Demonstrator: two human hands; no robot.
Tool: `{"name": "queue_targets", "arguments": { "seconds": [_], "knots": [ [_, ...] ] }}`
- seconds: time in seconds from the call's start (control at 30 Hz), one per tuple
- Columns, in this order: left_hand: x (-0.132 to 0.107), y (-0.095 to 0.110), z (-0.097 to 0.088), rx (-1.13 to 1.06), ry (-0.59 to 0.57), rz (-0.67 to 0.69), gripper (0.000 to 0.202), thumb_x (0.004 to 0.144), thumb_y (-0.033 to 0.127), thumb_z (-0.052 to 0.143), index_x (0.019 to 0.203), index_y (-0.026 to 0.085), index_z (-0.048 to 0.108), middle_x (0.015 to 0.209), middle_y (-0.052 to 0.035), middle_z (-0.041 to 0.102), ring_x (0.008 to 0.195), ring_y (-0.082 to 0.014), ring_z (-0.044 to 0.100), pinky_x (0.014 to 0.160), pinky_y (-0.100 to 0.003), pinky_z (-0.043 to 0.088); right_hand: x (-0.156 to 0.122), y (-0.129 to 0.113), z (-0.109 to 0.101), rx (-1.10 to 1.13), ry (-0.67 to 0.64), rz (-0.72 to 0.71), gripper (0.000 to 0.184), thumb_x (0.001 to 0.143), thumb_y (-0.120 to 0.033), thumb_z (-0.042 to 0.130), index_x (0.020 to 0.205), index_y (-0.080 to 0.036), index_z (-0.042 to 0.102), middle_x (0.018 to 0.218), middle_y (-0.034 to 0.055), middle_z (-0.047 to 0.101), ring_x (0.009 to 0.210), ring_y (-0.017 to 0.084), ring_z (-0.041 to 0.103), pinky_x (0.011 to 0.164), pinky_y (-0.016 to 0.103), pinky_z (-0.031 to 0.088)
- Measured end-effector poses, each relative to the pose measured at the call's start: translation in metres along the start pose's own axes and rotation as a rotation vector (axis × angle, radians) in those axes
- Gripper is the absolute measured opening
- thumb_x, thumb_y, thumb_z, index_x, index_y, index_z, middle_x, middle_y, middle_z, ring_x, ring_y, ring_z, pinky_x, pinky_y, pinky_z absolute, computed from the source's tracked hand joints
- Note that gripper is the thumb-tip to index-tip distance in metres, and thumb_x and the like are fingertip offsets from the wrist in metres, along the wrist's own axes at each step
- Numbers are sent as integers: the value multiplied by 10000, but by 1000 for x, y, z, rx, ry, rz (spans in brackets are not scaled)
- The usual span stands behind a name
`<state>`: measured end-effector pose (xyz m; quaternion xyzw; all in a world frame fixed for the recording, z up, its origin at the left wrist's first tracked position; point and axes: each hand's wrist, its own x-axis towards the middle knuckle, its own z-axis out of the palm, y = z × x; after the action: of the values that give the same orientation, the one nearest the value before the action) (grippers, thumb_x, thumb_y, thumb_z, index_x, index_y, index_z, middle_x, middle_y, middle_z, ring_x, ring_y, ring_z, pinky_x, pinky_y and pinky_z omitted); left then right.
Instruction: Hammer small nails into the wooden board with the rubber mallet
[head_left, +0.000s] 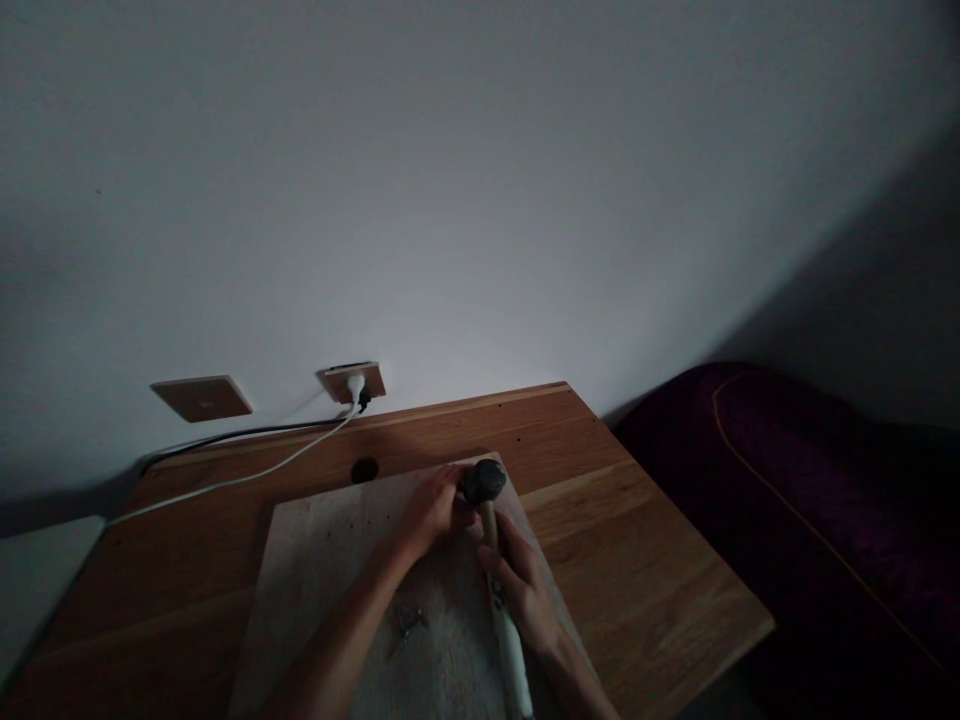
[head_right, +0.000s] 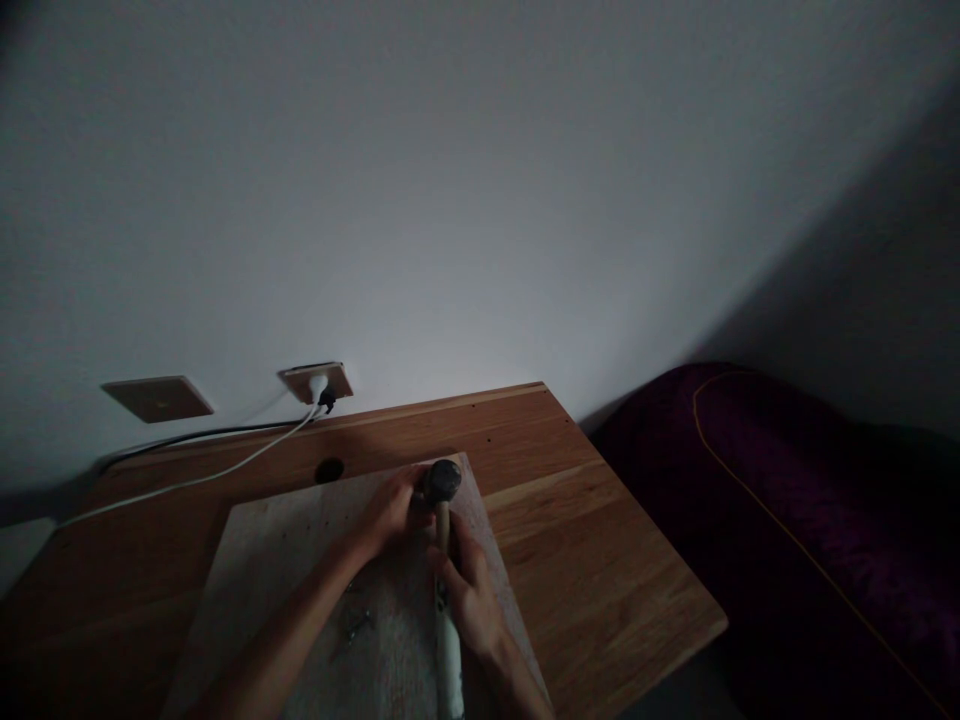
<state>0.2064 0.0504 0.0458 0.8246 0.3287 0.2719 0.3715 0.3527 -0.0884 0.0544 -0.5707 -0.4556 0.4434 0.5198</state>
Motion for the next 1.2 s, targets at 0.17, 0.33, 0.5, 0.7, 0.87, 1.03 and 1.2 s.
{"name": "queue_targets", "arguments": {
  "seconds": [0.17,0.33,0.5,0.7,0.87,1.03,1.2],
  "knots": [
    [0,-3,1,-5,1,18,554,778,157,696,1326,215,639,1328,-102,695,1258,-316,622,1115,-469,481,-1,-4,0,2,-5,-17,562,899,-519,683,1405,-275,681,1474,71,665,1418,376,538,1189,542,420],
    [-1,-2,2,26,7,12,550,759,118,693,1300,207,653,1273,-100,706,1203,-304,635,1092,-452,487,-1,6,0,-15,32,16,600,895,-579,663,1411,-272,677,1473,82,661,1398,383,549,1184,552,415],
    [-1,-3,3,23,18,30,552,782,135,667,1329,205,641,1280,-100,699,1187,-293,637,1071,-450,493,1,11,-2,3,24,-13,564,907,-554,665,1400,-281,684,1441,74,686,1366,372,583,1178,546,422],
    [1,-8,5,46,11,15,493,823,197,682,1315,192,647,1234,-106,711,1097,-279,660,1007,-429,520,2,3,-2,72,60,17,582,873,-524,714,1405,-289,686,1454,66,682,1388,370,574,1185,546,424],
    [1,-7,5,61,3,13,429,843,227,694,1270,186,672,1189,-100,718,1094,-281,658,1005,-412,515,3,-4,-2,60,44,7,542,883,-509,705,1382,-298,703,1457,64,680,1389,373,574,1186,541,424],
    [1,-6,6,80,10,-4,376,854,219,692,1230,205,695,1164,-84,720,1100,-272,657,1004,-394,514,3,0,-2,18,30,-20,573,895,-529,685,1411,-279,682,1477,78,661,1416,377,547,1194,536,413],
    [2,-10,3,55,0,-7,442,817,124,705,1250,216,683,1188,-73,722,1115,-261,668,1024,-404,526,3,6,1,18,27,-22,585,886,-486,689,1427,-263,663,1464,87,671,1397,367,564,1191,547,412]
  ]
}}
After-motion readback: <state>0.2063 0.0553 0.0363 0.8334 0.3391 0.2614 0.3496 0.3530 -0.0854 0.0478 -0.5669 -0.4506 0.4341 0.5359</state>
